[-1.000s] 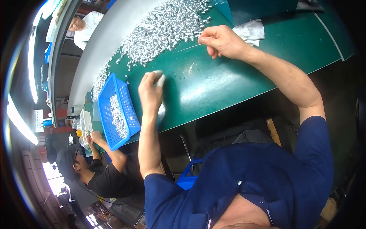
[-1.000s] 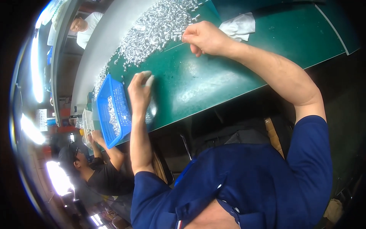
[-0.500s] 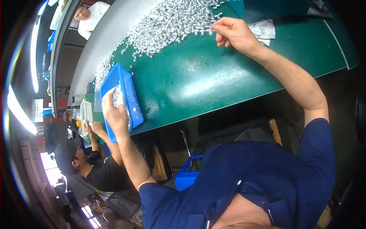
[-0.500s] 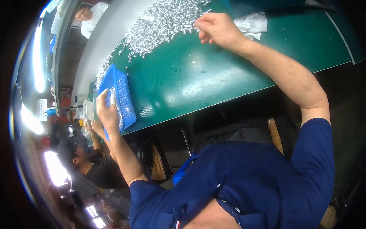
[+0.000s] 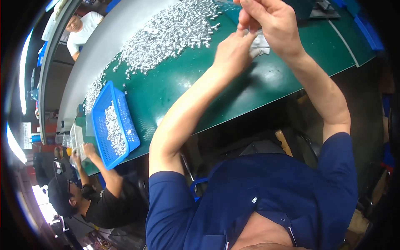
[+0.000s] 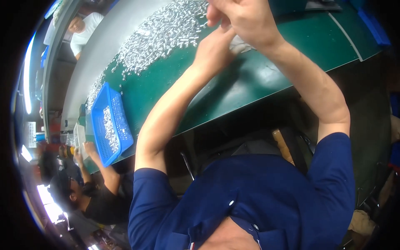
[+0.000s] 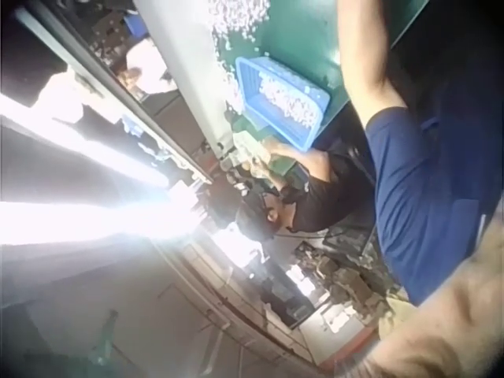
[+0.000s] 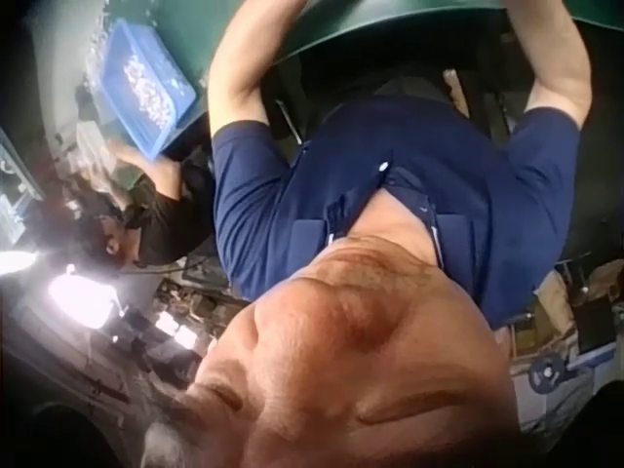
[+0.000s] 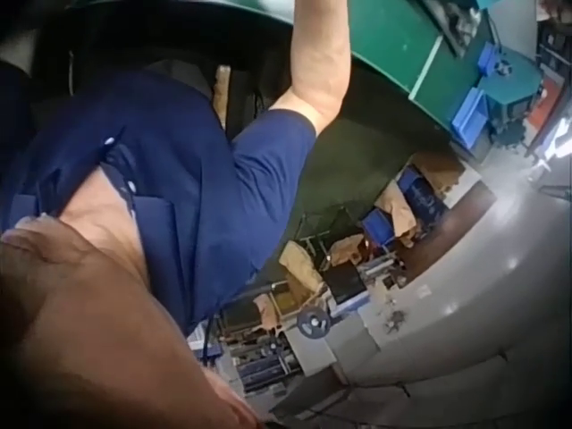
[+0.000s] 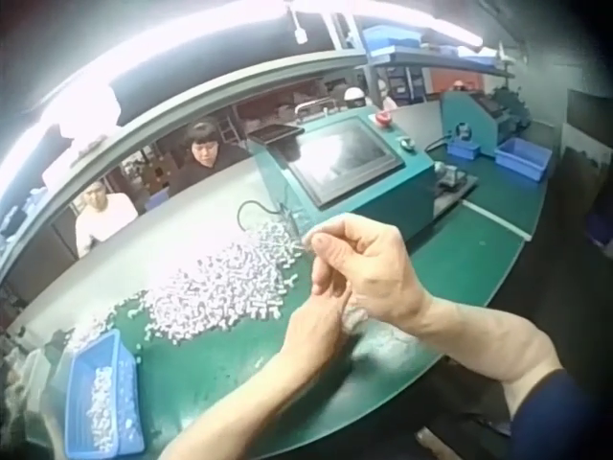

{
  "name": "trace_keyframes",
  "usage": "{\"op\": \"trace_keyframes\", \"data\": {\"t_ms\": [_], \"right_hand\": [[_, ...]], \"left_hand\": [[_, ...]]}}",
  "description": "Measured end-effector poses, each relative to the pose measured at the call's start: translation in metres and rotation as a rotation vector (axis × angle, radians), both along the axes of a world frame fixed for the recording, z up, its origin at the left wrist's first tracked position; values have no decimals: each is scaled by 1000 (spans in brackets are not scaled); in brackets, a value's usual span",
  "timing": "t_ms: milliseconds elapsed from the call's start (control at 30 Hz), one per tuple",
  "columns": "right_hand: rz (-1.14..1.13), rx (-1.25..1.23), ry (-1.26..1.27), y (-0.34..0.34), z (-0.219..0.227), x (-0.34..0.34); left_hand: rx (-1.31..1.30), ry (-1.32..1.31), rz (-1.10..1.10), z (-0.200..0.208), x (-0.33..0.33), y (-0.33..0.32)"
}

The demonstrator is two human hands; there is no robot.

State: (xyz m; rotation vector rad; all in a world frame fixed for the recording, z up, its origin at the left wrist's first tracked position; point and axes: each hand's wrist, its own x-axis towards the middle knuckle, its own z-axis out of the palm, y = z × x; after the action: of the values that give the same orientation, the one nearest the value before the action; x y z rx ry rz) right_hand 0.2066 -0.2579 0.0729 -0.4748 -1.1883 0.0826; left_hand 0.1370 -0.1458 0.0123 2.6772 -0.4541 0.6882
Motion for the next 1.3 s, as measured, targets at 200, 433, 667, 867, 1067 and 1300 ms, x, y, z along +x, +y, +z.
{"op": "trace_keyframes", "data": {"t_ms": [200, 433, 667, 867, 1067, 1300], "right_hand": [[-534, -743, 222, -67, -14, -34], [-594, -738, 321, -121, -41, -25], [-457, -745, 325, -99, -10, -46], [-487, -691, 275, -114, 10, -50], [-601, -661, 404, -140, 28, -35], [-493, -599, 304, -88, 44, -36]], "left_hand": [[-29, 77, -18, -25, 40, -4], [104, 151, 714, 15, -113, 146], [-199, 181, 299, -22, -104, 28], [-311, 168, -30, 35, -113, -12], [128, 338, 816, -7, -173, 160], [-272, 384, -124, -12, -90, -89]]}}
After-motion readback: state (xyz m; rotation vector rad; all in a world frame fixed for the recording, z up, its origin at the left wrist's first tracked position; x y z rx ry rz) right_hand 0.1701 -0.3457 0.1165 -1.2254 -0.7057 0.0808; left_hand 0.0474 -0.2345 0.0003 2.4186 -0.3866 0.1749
